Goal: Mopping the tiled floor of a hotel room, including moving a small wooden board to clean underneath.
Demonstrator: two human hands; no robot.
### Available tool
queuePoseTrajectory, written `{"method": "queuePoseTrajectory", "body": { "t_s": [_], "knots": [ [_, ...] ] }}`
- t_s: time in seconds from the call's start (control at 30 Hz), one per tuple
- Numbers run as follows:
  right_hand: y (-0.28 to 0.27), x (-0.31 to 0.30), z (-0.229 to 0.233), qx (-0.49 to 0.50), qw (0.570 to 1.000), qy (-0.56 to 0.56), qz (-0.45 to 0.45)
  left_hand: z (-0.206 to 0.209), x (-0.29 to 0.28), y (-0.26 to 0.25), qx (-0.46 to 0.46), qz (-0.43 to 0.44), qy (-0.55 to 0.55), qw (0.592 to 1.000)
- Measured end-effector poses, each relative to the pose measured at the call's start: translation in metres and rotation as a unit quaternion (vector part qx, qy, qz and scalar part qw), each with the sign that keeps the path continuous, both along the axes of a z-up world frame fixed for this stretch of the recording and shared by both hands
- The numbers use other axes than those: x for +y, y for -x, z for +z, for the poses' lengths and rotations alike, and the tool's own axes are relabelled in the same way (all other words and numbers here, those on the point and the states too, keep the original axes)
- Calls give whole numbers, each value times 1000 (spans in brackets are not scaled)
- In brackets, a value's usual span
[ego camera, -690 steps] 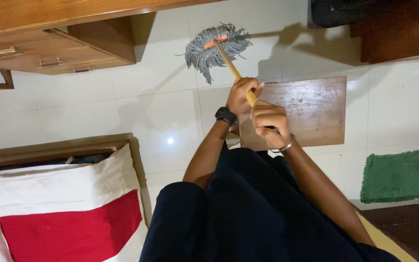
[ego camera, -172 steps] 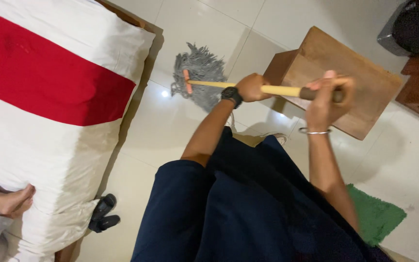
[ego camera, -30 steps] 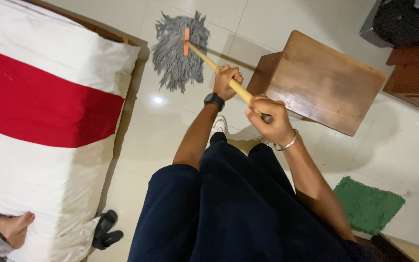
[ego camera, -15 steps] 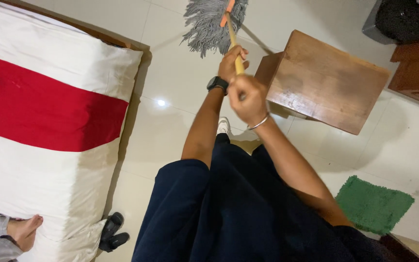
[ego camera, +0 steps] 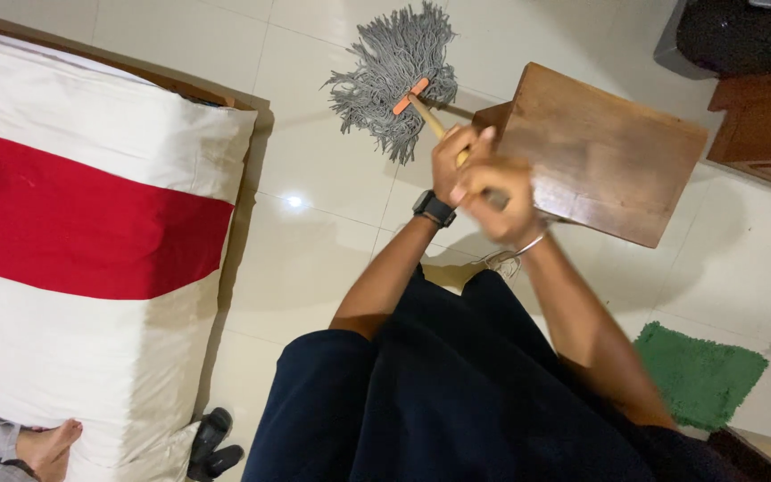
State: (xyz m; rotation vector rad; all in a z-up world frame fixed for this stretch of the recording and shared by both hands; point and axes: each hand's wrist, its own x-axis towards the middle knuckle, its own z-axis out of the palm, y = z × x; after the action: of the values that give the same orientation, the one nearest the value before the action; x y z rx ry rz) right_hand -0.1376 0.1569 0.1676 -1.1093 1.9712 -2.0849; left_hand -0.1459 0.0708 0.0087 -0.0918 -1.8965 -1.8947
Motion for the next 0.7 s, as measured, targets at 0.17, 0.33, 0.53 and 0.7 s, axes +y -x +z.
{"method": "queuePoseTrajectory", "body": {
  "t_s": [0.17, 0.33, 0.53, 0.7],
  "knots": [
    [-8, -32, 16, 77, 997, -7, -21, 7, -21, -3, -17, 50, -9, 999],
    [13, -45, -26, 90, 990, -48, -95, -15, -64, 35, -20, -86, 62, 994],
    [-7, -16, -92, 71, 974, -84, -196, -38, -54, 22, -67, -188, 151, 968],
    [-68, 0, -60, 51, 965, -112, -232, -28, -36, -15, 34, -191, 292, 936]
  ]
}}
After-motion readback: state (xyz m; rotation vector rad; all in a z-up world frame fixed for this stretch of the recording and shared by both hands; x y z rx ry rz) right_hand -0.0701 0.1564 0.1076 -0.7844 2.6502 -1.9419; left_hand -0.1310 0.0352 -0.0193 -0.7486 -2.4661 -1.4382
